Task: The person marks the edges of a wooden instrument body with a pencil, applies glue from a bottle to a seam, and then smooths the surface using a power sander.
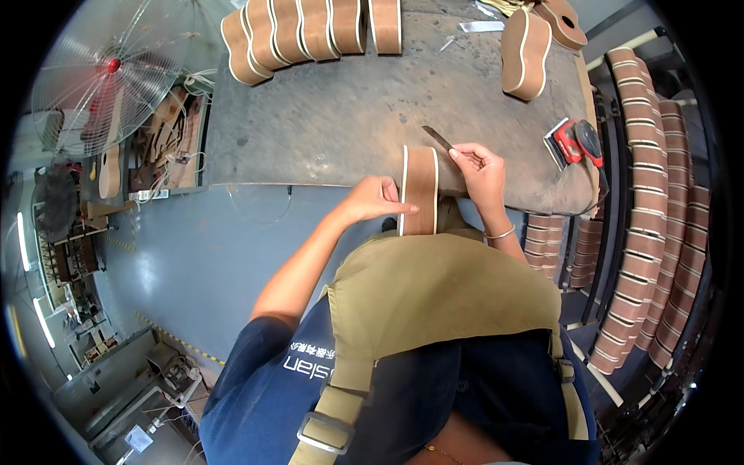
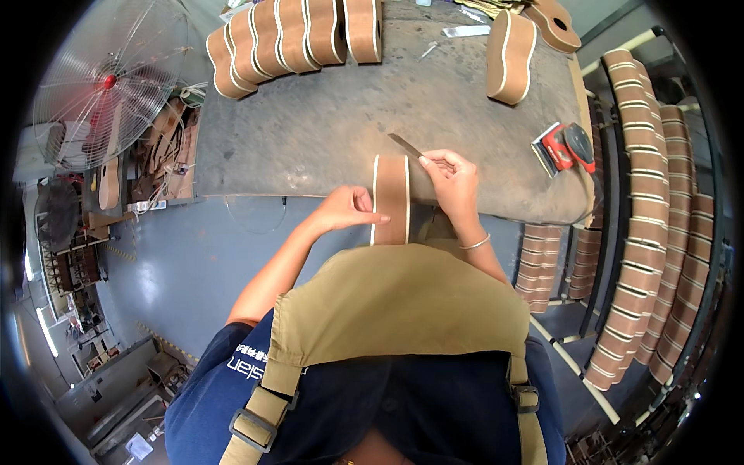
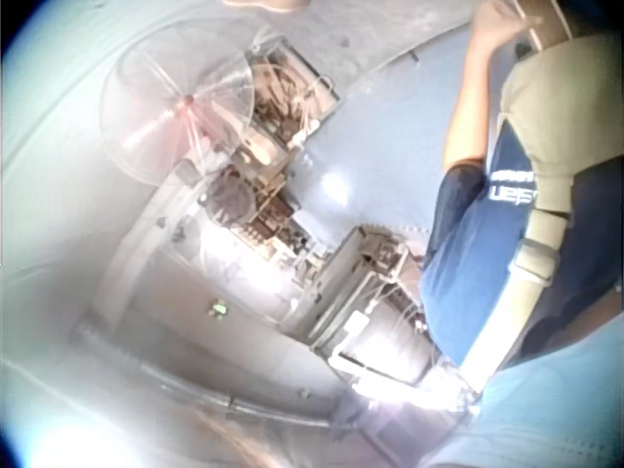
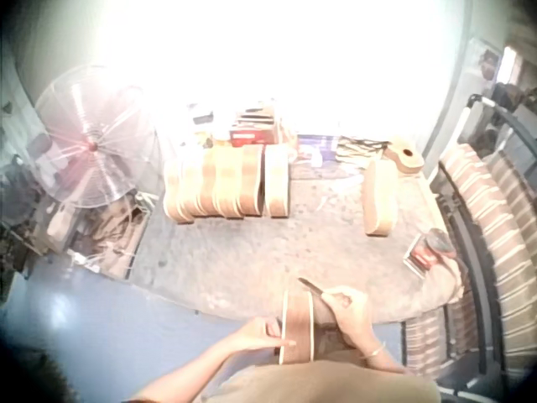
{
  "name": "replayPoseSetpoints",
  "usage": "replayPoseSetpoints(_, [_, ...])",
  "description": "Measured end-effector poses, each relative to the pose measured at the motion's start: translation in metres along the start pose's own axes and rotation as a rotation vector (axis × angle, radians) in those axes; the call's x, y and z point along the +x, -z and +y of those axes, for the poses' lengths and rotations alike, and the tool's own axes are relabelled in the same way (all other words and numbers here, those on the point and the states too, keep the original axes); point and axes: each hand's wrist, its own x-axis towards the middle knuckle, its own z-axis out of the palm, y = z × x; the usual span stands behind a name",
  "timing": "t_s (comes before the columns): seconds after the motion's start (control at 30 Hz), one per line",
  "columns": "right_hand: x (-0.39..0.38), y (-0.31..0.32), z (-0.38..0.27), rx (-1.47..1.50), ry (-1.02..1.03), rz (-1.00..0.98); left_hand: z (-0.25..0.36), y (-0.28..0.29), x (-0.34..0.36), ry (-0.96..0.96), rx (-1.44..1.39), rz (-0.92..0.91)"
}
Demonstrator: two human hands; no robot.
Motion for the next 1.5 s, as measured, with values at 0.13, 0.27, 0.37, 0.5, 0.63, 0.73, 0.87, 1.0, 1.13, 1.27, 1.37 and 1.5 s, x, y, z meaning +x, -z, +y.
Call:
replayPoseSetpoints(0.13, [0.032, -0.004, 0.006, -0.239, 0.064, -0.032, 0.016, 0.020, 0.009, -0.329, 0.201, 0.480])
replayPoseSetpoints(0.27, [0.061, -0.013, 0.026, -0.381, 0.034, -0.211, 0.031, 0.048, 0.038, -0.438, 0.087, 0.590])
replayPoseSetpoints(0.37, [0.078, -0.022, 0.027, -0.427, -0.044, -0.391, 0.022, 0.054, 0.062, -0.509, 0.242, 0.430])
replayPoseSetpoints(0.5, [0.083, -0.020, 0.026, -0.388, -0.061, -0.473, 0.017, 0.057, 0.072, -0.351, 0.119, 0.195])
replayPoseSetpoints(0.63, [0.053, -0.006, -0.019, -0.321, -0.048, -0.492, 0.054, 0.062, 0.030, -0.408, 0.167, 0.199])
replayPoseSetpoints(0.73, [0.060, -0.011, -0.010, -0.273, -0.020, -0.445, 0.057, 0.063, 0.030, -0.403, 0.192, 0.219])
replayPoseSetpoints(0.87, [0.076, -0.016, 0.014, -0.307, 0.046, -0.458, 0.047, 0.066, 0.047, -0.341, 0.179, 0.220])
replayPoseSetpoints(1.0, [0.045, -0.012, -0.018, -0.334, 0.116, -0.432, 0.050, 0.061, 0.019, -0.412, 0.153, 0.235])
replayPoseSetpoints(1.13, [0.057, -0.019, -0.001, -0.315, 0.184, -0.381, 0.050, 0.061, 0.035, -0.453, 0.248, 0.354])
replayPoseSetpoints(1.27, [0.033, -0.018, -0.018, -0.328, 0.273, -0.360, 0.038, 0.049, 0.020, -0.527, 0.226, 0.410])
replayPoseSetpoints(1.37, [0.009, -0.012, -0.016, -0.459, 0.547, -0.319, 0.034, 0.032, -0.004, -0.684, 0.286, 0.492])
replayPoseSetpoints(1.5, [-0.019, -0.012, -0.007, -0.517, 0.654, -0.305, 0.016, 0.010, -0.016, -0.823, 0.414, 0.608])
